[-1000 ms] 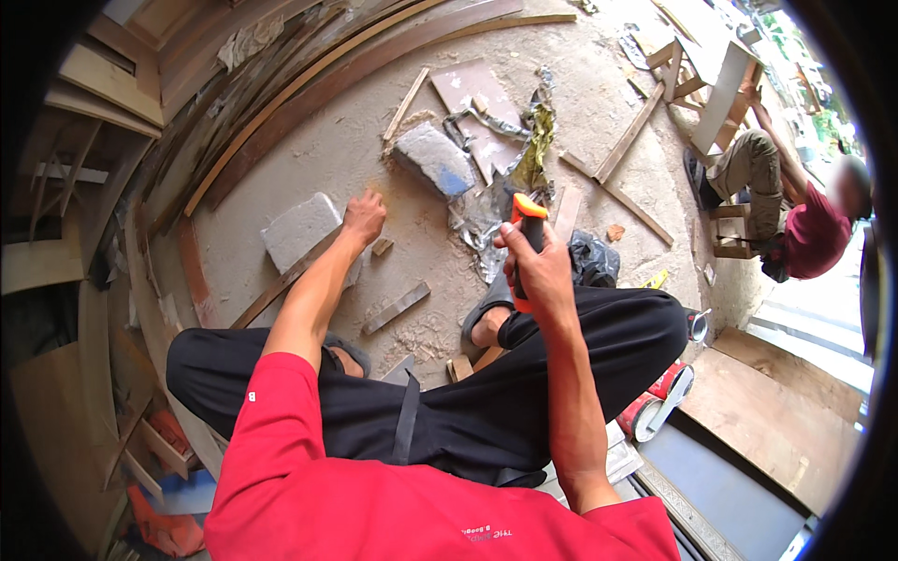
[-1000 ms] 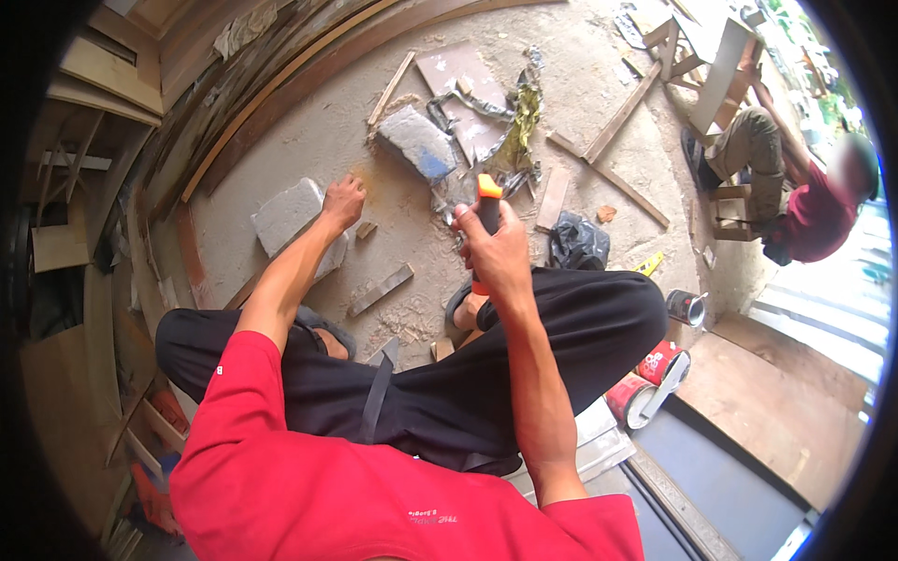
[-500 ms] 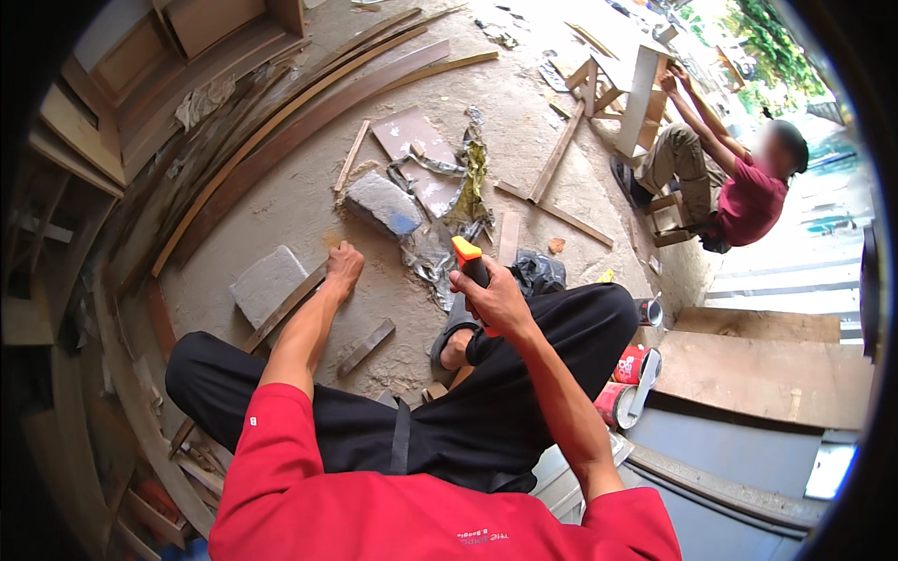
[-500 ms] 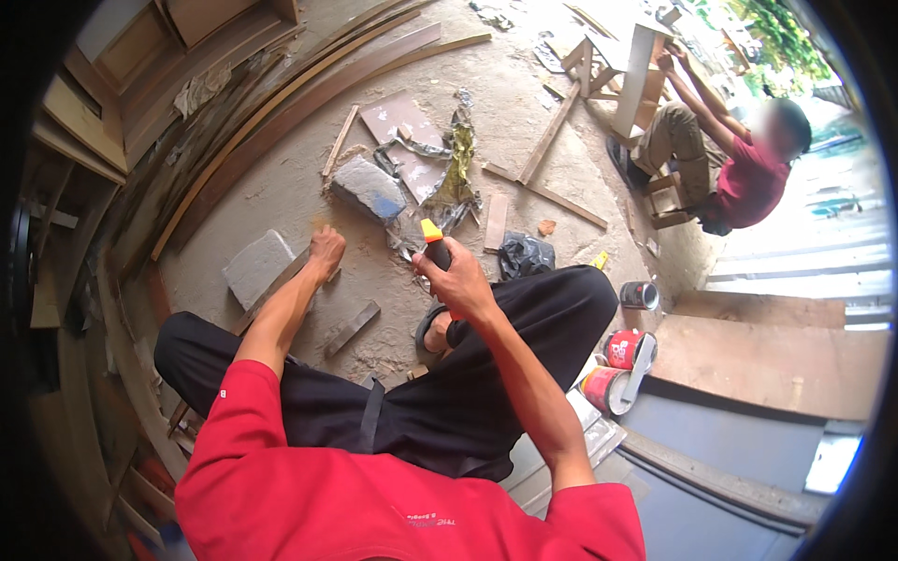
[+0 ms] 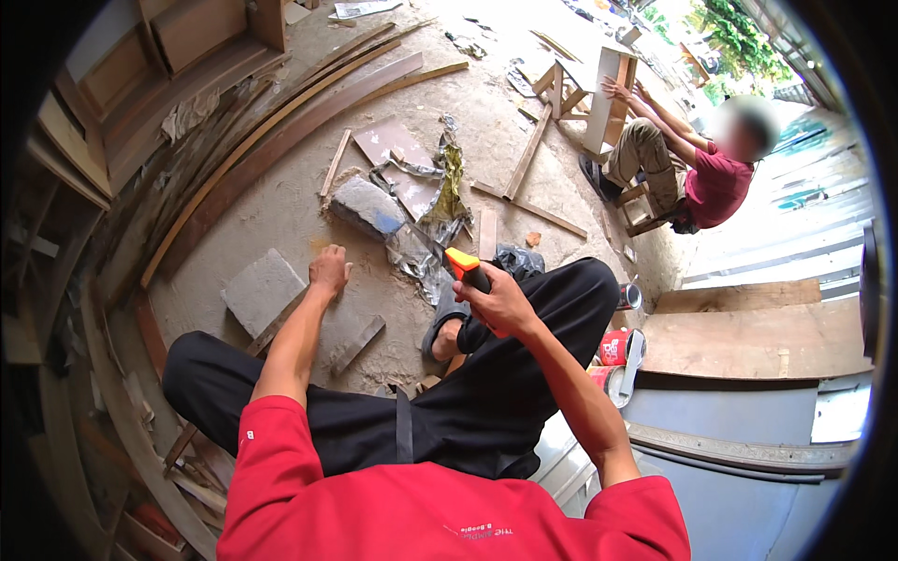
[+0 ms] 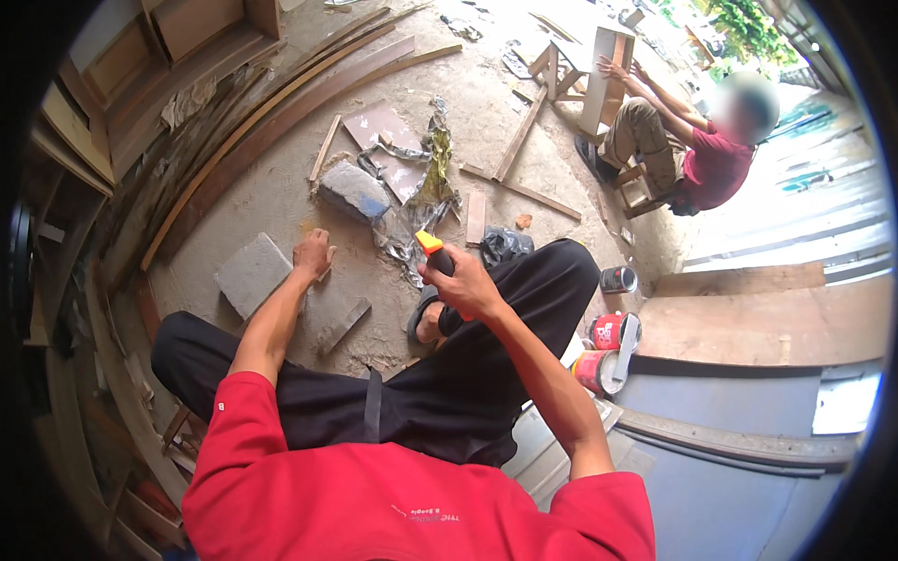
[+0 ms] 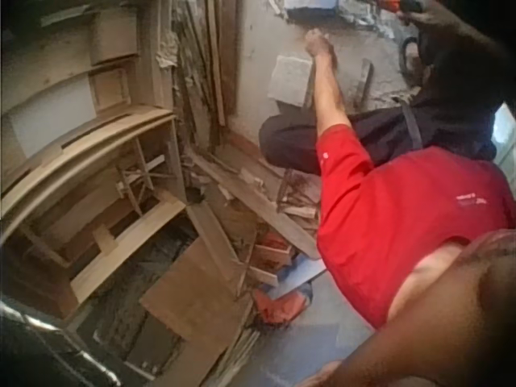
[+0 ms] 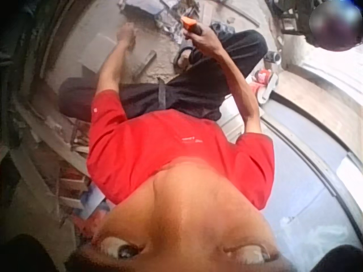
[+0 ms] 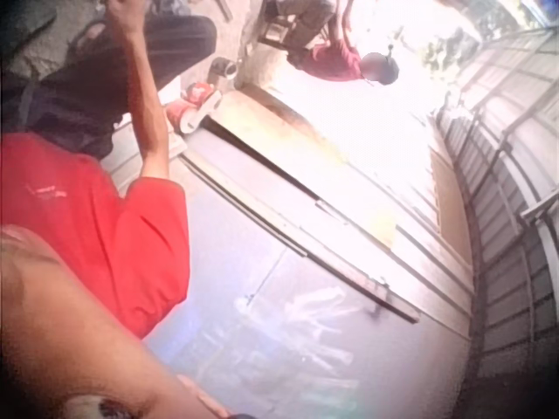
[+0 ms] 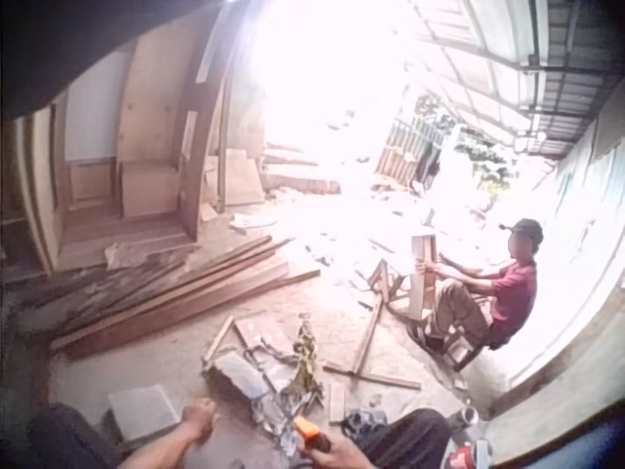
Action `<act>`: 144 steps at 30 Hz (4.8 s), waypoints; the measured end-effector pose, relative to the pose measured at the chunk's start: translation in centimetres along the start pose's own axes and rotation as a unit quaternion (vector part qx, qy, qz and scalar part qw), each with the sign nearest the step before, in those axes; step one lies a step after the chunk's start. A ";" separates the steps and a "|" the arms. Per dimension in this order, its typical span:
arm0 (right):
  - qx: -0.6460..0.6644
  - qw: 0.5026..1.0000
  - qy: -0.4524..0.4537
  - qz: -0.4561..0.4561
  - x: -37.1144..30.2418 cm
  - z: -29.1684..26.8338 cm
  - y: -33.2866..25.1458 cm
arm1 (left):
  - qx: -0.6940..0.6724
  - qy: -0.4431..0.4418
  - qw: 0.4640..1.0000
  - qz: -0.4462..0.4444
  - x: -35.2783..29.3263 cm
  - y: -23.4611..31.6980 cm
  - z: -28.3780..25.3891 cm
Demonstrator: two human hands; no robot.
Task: The person sits on the floor and uses a hand saw to cut a small piece of wood that is held in place by a concrete block. The person repeatedly saws the wood back and forth.
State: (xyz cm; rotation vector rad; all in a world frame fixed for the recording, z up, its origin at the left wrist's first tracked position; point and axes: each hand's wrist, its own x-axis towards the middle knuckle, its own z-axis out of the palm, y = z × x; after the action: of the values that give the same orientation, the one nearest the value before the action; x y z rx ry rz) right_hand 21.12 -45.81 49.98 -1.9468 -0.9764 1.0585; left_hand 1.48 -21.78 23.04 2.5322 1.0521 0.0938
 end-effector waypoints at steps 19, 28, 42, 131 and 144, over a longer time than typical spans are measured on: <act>-0.049 0.998 -0.038 -0.017 12.6 -3.8 -0.7 | -0.138 -0.021 0.940 -0.310 10.3 -0.4 3.3; -0.010 1.000 0.010 -0.027 15.4 -3.7 1.3 | -0.166 -0.069 0.949 -0.258 13.5 -0.7 3.7; -0.107 0.989 0.038 -0.095 9.1 -1.8 4.3 | -0.010 0.144 0.980 -0.137 -2.3 -6.3 4.4; 0.031 0.986 0.146 -0.076 5.5 -4.4 1.4 | 0.084 -0.018 0.956 -0.281 -3.3 -6.9 1.7; 0.013 0.993 0.111 -0.032 12.3 -7.5 0.8 | 0.131 0.012 0.970 -0.206 3.1 -7.9 3.2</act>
State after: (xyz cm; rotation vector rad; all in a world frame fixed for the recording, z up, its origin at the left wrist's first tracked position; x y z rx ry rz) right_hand 32.69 -37.29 48.13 -1.9510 -0.8903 0.7955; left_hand -0.86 -15.62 16.76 2.4750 1.6710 -0.1406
